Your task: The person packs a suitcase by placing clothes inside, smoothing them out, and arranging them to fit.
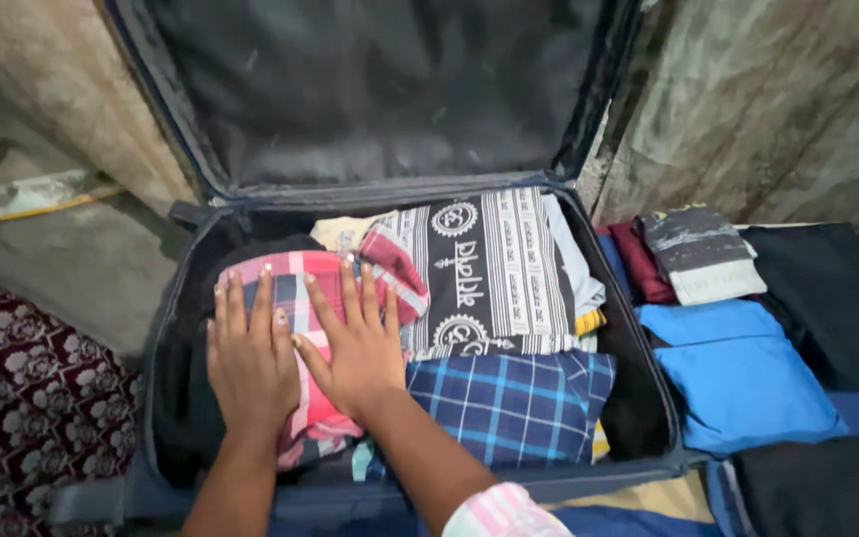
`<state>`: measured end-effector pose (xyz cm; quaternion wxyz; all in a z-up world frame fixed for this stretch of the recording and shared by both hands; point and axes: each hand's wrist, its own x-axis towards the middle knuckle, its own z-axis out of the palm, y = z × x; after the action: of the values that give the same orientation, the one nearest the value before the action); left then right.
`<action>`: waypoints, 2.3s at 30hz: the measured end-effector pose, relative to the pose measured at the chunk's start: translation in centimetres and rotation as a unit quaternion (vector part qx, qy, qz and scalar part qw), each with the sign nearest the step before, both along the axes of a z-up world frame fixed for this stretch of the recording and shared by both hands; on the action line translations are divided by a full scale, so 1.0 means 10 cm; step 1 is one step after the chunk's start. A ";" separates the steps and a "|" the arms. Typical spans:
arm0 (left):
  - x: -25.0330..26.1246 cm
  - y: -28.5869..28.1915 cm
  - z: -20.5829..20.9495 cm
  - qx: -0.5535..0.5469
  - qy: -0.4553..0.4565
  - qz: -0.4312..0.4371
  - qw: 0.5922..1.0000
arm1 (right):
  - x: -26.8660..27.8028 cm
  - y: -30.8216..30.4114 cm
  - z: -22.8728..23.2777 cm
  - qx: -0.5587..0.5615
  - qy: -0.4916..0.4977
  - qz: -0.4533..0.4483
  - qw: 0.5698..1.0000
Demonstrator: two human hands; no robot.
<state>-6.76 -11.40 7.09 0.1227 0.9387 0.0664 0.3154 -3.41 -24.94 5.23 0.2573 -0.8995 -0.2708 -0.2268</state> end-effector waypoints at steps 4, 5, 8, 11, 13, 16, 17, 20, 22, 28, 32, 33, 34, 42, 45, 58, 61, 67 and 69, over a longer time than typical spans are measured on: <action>-0.04 0.00 0.01 -0.023 0.000 0.009 1.000 | -0.07 -0.04 0.06 0.018 0.009 0.012 1.000; -0.04 -0.01 0.00 -0.025 -0.012 0.003 1.000 | -0.09 -0.09 0.08 0.075 0.004 0.045 0.996; -0.05 -0.01 0.00 -0.034 -0.035 -0.003 0.999 | -0.15 -0.12 0.14 0.070 -0.030 0.004 0.997; -0.10 -0.01 0.00 -0.034 -0.042 -0.009 0.998 | -0.15 -0.13 0.12 0.020 -0.012 -0.065 0.998; -0.09 -0.01 0.01 -0.029 -0.051 -0.019 0.998 | -0.10 -0.11 0.09 0.031 0.021 -0.062 0.997; -0.03 0.00 0.00 -0.033 -0.046 -0.011 0.998 | -0.04 -0.08 0.01 0.036 0.028 -0.052 0.998; -0.01 0.00 0.00 -0.027 -0.044 -0.005 0.999 | -0.02 -0.07 -0.02 0.028 0.031 -0.054 0.998; 0.07 0.03 -0.03 -0.019 -0.035 0.006 0.999 | 0.10 -0.01 -0.08 0.009 0.048 -0.056 0.997; 0.05 0.03 -0.06 -0.016 -0.024 0.012 1.000 | 0.10 0.00 -0.13 -0.002 0.064 -0.056 0.996; 0.13 0.05 -0.07 0.004 -0.028 0.016 0.999 | 0.18 0.00 -0.11 0.001 0.076 -0.046 0.996; 0.07 0.06 -0.12 0.001 -0.028 0.017 0.999 | 0.17 -0.09 0.01 -0.021 0.153 -0.018 0.988; 0.08 0.07 -0.11 -0.004 -0.019 0.022 1.000 | 0.16 -0.12 0.07 -0.048 0.202 0.003 0.978; 0.14 0.10 -0.08 -0.002 -0.026 0.022 0.999 | 0.23 -0.15 0.17 -0.046 0.196 0.003 0.980; -0.10 0.03 0.27 -0.119 0.152 0.094 0.977 | 0.00 -0.34 0.63 -0.166 0.292 0.040 0.941; -0.21 0.00 0.29 -0.054 0.077 0.094 0.991 | -0.17 -0.30 0.51 -0.133 0.215 0.074 0.965; -0.20 -0.03 0.04 0.057 0.105 0.040 0.992 | -0.02 -0.28 0.20 -0.267 0.274 0.102 0.918; -0.15 0.00 0.05 0.069 0.083 0.040 0.993 | 0.03 -0.24 0.18 -0.288 0.271 0.095 0.914; -0.23 -0.01 0.10 0.051 0.094 0.038 0.994 | -0.03 -0.25 0.19 -0.274 0.288 0.091 0.913; -0.26 -0.01 0.13 0.022 0.110 0.040 0.993 | -0.10 -0.30 0.22 -0.219 0.263 0.100 0.934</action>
<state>-9.39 -11.50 8.39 0.0810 0.9667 0.1105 0.2164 -4.44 -27.99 7.46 0.1374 -0.9292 -0.3253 0.1093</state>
